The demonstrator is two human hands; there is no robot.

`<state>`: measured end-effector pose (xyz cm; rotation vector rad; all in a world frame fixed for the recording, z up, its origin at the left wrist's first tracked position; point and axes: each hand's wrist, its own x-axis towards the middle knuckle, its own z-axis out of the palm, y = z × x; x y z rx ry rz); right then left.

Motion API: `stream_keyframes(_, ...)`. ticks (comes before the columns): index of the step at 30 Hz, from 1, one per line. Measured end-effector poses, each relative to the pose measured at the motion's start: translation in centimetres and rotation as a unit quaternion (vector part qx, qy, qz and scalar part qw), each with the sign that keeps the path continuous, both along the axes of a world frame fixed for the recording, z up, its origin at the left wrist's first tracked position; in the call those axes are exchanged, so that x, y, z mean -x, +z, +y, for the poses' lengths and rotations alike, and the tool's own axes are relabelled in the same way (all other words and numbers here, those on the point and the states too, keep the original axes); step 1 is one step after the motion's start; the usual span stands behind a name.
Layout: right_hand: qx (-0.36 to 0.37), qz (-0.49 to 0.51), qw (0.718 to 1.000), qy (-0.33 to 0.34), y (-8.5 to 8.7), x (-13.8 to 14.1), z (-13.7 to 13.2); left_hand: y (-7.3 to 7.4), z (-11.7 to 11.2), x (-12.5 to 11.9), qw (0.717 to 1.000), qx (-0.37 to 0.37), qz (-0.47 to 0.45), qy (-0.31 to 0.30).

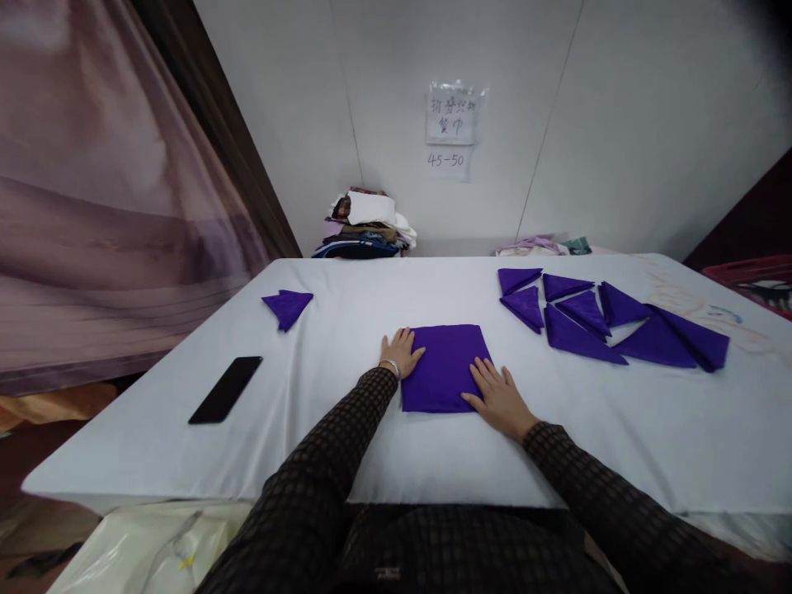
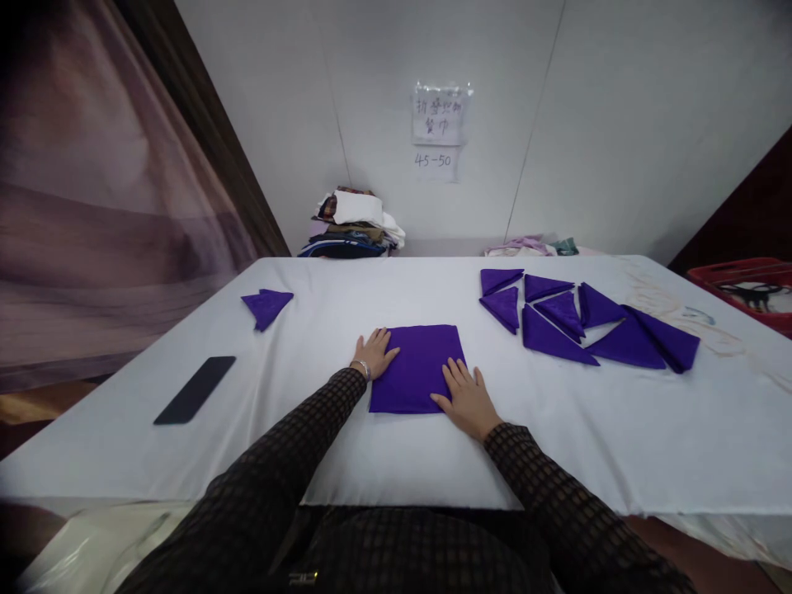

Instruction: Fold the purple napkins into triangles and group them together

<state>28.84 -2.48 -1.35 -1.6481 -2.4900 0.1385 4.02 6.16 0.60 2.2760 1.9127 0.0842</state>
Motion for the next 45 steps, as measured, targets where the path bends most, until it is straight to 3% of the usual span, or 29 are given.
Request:
stream_keyframes(6, 0.026, 0.004, 1.000, 0.003, 1.9, 0.6, 0.3, 0.2, 1.9, 1.6, 1.000, 0.021, -0.022, -0.002)
stream_keyframes(11, 0.018, 0.063, 0.989, 0.132, 4.7, 7.1, 0.6, 0.8, 3.3, 2.5, 0.999, 0.013, -0.019, -0.027)
stream_keyframes(15, 0.067, 0.080, 0.969, 0.226, 4.2, 12.6, 0.2, 0.0, 3.0, 2.7, 0.999, -0.002, -0.004, -0.048)
stream_keyframes(18, 0.074, 0.084, 0.964, 0.243, 3.1, 13.7, -1.0, -0.6, 2.5, 2.7, 0.998, -0.014, 0.000, -0.055)
stream_keyframes(26, 0.127, 0.134, 0.936, 0.299, 2.8, 11.3, -5.7, -0.9, 2.7, 3.0, 0.998, -0.016, -0.002, -0.060)
stream_keyframes(30, 0.136, 0.151, 0.922, 0.328, 3.8, 9.3, -6.1, -0.3, 3.2, 3.0, 0.999, -0.007, -0.008, -0.050)
stream_keyframes(34, 0.061, 0.154, 0.962, 0.216, 4.6, 4.2, -5.1, 1.4, 0.5, 2.2, 0.998, -0.028, -0.038, -0.039)
stream_keyframes(39, -0.025, 0.169, 0.984, 0.055, 3.1, -3.1, -3.3, 2.2, -8.2, 1.0, 0.966, -0.057, -0.063, -0.243)
stream_keyframes(42, -0.032, 0.199, 0.979, -0.015, 2.5, -5.0, -1.1, 1.6, -11.3, 0.7, 0.957, -0.075, -0.056, -0.275)
stream_keyframes(45, -0.016, 0.183, 0.981, -0.057, 2.8, -4.9, 2.7, 1.1, -11.3, 0.4, 0.959, -0.083, -0.034, -0.268)
